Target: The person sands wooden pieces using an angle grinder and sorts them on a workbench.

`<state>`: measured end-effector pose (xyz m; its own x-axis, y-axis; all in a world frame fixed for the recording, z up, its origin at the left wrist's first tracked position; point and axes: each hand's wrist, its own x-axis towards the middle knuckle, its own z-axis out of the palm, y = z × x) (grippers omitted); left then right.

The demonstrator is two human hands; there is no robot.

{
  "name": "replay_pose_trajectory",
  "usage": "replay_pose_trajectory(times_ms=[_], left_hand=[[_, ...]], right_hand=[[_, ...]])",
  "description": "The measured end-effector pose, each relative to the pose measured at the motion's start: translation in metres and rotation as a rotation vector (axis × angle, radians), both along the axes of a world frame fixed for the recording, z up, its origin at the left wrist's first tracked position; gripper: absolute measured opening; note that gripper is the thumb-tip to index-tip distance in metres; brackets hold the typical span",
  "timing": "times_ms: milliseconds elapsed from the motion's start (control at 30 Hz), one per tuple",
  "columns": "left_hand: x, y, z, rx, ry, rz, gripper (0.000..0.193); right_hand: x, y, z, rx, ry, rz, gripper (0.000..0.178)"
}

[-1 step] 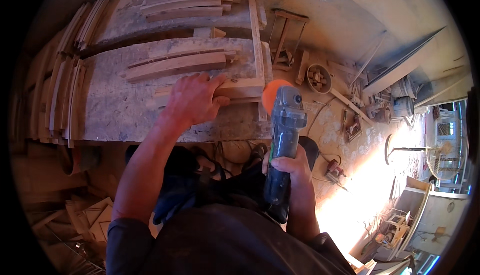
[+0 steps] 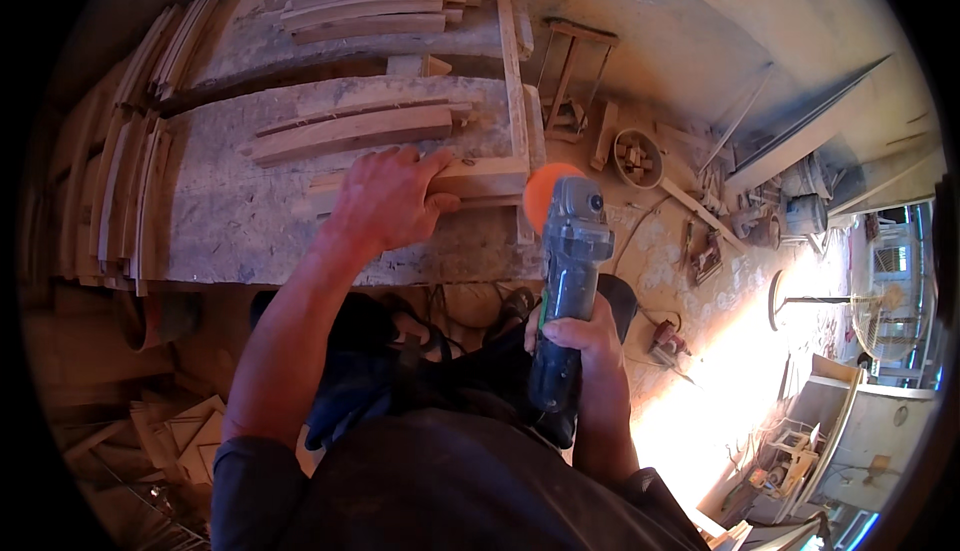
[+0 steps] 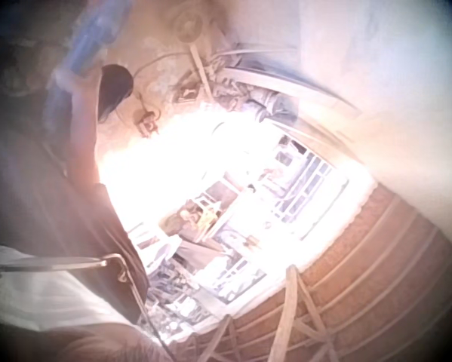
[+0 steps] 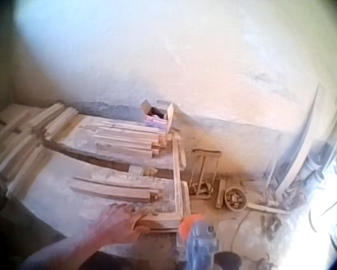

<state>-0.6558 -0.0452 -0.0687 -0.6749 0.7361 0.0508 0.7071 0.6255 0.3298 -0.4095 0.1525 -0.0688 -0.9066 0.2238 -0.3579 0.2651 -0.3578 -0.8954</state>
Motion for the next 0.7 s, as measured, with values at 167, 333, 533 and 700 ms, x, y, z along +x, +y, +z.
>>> replay_pose_trajectory(times_ms=[167,333,533,700], left_hand=[[-0.002,0.0,0.003,-0.016,-0.028,0.003,0.059],[0.0,-0.002,-0.002,-0.003,0.013,-0.001,0.059],[-0.001,-0.001,0.001,-0.004,0.003,-0.005,0.059],[0.0,-0.001,0.003,-0.01,-0.018,0.008,0.059]], right_hand=[[-0.001,-0.004,0.002,-0.006,0.019,-0.102,0.049],[-0.009,-0.001,0.003,-0.048,0.0,-0.066,0.047],[0.0,-0.005,0.003,-0.076,-0.004,-0.101,0.046],[0.005,-0.003,-0.002,-0.096,0.05,-0.159,0.042]])
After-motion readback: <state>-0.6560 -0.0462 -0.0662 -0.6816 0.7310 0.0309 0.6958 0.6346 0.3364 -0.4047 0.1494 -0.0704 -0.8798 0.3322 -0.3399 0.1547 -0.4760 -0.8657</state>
